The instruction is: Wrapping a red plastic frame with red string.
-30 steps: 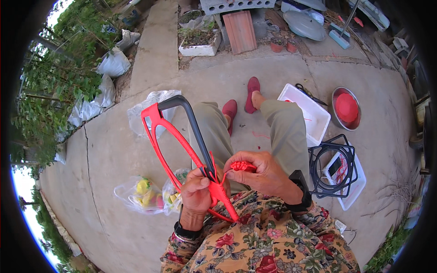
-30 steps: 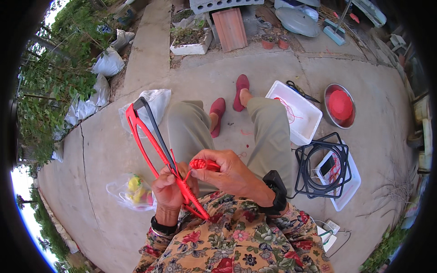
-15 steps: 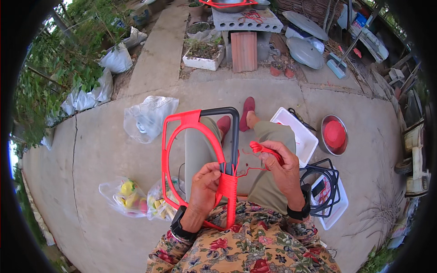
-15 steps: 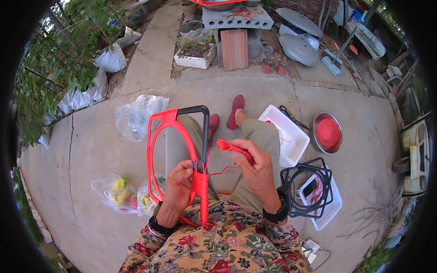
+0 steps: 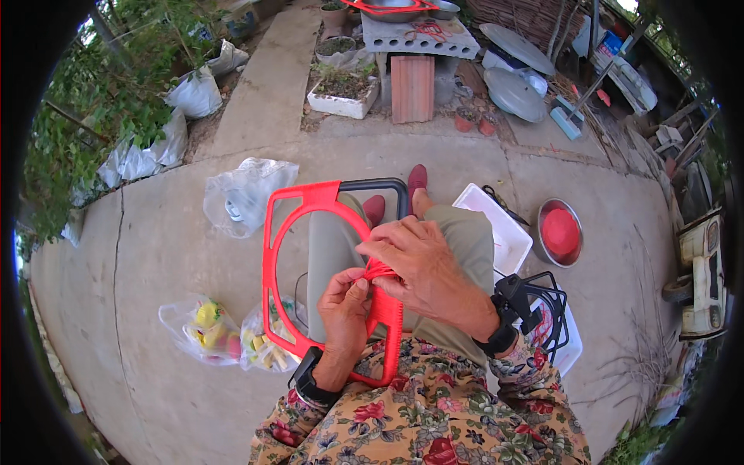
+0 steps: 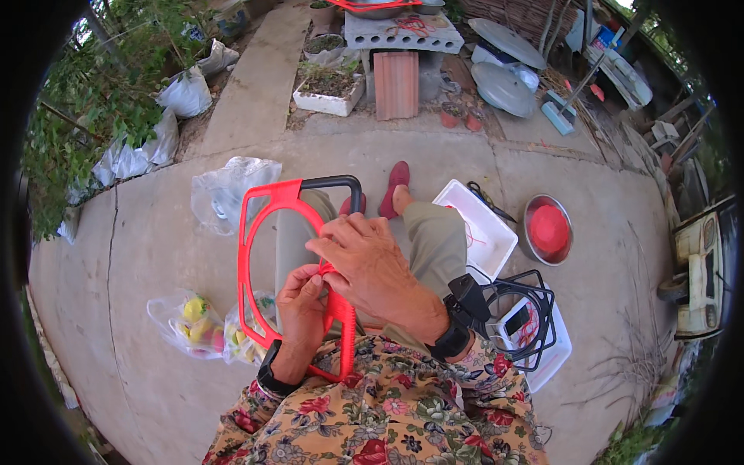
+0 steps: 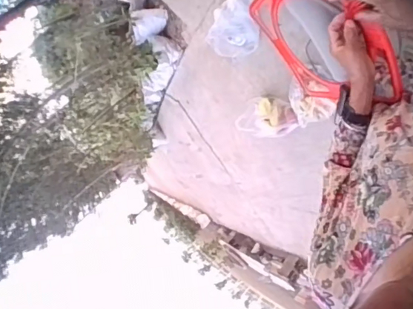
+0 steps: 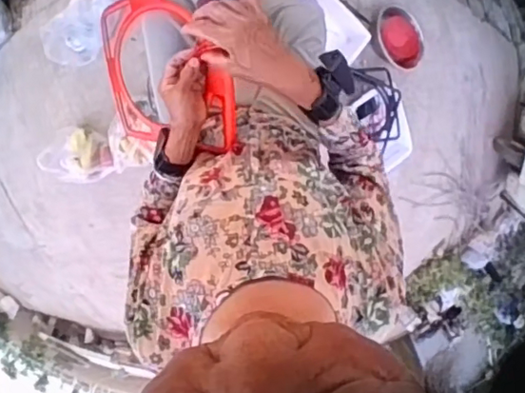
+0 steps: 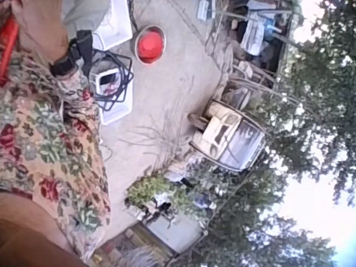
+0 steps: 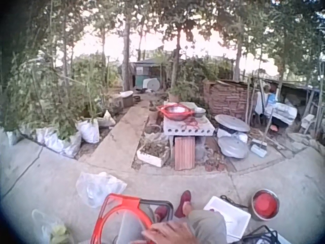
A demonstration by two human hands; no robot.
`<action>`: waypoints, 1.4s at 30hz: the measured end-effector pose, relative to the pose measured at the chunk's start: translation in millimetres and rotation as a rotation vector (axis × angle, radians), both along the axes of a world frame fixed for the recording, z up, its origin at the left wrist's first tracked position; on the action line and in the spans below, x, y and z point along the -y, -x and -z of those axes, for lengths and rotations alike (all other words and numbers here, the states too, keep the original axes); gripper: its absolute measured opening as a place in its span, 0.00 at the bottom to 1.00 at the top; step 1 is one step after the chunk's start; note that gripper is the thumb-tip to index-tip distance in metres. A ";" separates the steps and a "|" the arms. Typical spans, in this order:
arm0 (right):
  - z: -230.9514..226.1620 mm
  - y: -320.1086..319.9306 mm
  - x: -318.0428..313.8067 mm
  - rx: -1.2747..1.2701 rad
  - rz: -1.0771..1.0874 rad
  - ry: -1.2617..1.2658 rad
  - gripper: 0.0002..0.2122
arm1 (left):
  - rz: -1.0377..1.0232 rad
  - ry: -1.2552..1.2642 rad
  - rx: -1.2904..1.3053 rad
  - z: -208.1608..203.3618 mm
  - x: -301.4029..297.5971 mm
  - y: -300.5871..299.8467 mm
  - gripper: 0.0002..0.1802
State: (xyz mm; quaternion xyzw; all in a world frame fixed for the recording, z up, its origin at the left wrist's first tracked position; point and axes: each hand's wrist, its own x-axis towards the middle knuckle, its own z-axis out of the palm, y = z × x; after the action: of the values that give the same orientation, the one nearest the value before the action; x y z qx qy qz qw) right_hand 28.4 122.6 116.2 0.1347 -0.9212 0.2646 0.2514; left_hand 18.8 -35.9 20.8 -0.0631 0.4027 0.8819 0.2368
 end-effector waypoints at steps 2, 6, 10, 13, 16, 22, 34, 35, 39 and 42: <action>-3.5 -12.1 -10.5 -0.020 0.062 0.180 0.06 | 0.010 0.010 0.041 2.2 4.4 2.1 0.08; 35.3 -69.4 -26.2 0.168 0.152 0.592 0.04 | 0.042 -0.051 0.062 2.7 2.3 4.1 0.08; 68.8 -70.6 -10.2 0.324 0.087 0.776 0.06 | 0.124 -0.089 0.138 10.0 4.5 8.6 0.09; 83.1 -58.3 -1.4 0.384 0.049 1.051 0.08 | 0.159 -0.108 0.199 12.0 3.5 9.9 0.10; 94.7 -44.7 2.9 0.377 0.041 0.977 0.08 | 0.232 -0.066 0.258 14.6 2.5 12.7 0.10; 115.0 -31.9 -9.1 0.516 -0.038 0.901 0.10 | 0.384 -0.012 0.381 13.8 -0.9 22.3 0.11; 72.1 -49.8 -16.5 0.258 0.115 0.319 0.10 | -0.092 0.205 -0.178 -30.4 -23.8 3.8 0.21; 66.9 -52.6 -16.3 0.258 0.115 0.315 0.10 | -0.092 0.202 -0.178 -27.5 -23.5 4.0 0.21; 54.1 -63.1 -20.2 0.250 0.211 0.599 0.09 | 0.047 0.270 -0.223 -4.1 -12.5 5.5 0.17; 56.0 -67.6 -19.7 0.276 0.194 0.956 0.09 | 0.052 0.334 -0.233 -5.4 -13.6 3.7 0.13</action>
State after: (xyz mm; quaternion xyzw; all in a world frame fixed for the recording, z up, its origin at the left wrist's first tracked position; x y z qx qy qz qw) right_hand 96.0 142.4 60.1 -0.1178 -0.7301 0.6473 0.1844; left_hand 15.1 -22.3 26.1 0.0114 0.5695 0.7977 0.1978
